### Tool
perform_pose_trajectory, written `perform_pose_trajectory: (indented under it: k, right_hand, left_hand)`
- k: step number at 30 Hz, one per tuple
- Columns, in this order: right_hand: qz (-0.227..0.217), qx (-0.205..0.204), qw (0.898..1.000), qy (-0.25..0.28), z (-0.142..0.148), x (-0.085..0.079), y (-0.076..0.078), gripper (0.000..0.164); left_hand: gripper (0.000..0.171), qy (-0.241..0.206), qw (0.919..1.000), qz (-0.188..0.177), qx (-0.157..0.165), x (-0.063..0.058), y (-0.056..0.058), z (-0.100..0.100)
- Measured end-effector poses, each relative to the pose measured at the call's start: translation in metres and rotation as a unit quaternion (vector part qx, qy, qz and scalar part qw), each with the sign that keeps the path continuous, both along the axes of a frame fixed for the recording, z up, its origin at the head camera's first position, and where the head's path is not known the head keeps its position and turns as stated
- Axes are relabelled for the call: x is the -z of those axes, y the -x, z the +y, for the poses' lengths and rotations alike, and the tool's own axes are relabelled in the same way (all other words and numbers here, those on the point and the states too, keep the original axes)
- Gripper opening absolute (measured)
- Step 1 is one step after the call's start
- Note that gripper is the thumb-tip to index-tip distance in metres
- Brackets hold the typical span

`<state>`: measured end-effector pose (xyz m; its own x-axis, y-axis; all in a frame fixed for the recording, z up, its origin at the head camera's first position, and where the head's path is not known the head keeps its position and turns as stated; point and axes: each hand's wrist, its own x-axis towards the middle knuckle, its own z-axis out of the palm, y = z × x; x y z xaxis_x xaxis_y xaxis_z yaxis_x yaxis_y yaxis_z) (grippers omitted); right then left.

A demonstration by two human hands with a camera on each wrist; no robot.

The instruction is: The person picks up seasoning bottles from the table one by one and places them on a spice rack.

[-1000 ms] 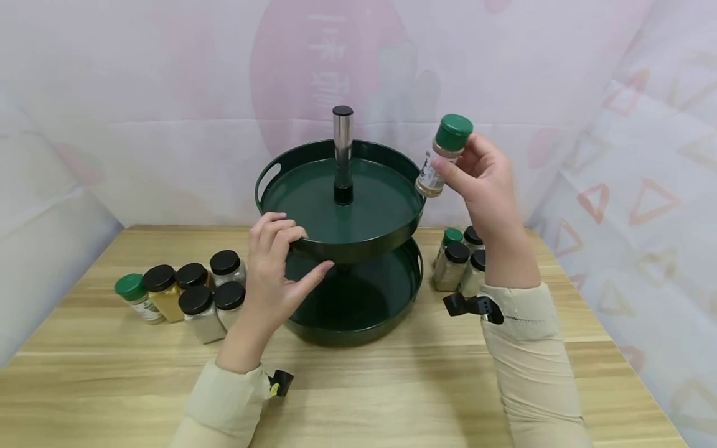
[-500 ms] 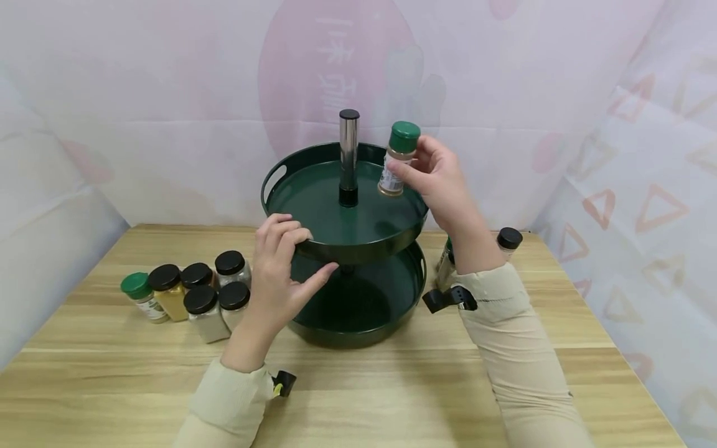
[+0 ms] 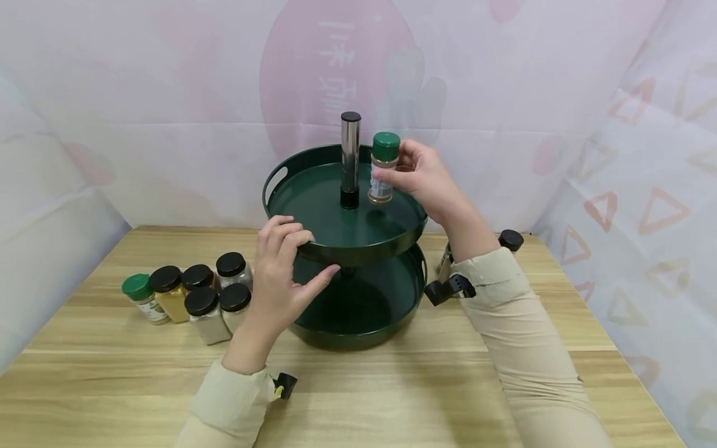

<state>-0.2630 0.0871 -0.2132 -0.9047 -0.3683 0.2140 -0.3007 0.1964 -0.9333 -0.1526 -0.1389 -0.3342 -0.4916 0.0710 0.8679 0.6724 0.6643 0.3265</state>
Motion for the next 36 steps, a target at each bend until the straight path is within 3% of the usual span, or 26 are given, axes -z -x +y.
perform_pose_trajectory:
  k: [13, 36]
  right_hand:
    - [-0.026, -0.041, 0.998, -0.044, -0.0007, -0.0023, 0.0043, 0.050]
    - [-0.028, -0.055, 0.994, -0.088, -0.0025, -0.0014, 0.0083, 0.047]
  left_hand:
    - [0.057, -0.002, 1.0000, 0.002, 0.001, -0.0008, -0.0007, 0.0021]
    - [0.058, 0.001, 1.0000, 0.000, -0.004, 0.0030, 0.0025, 0.0012]
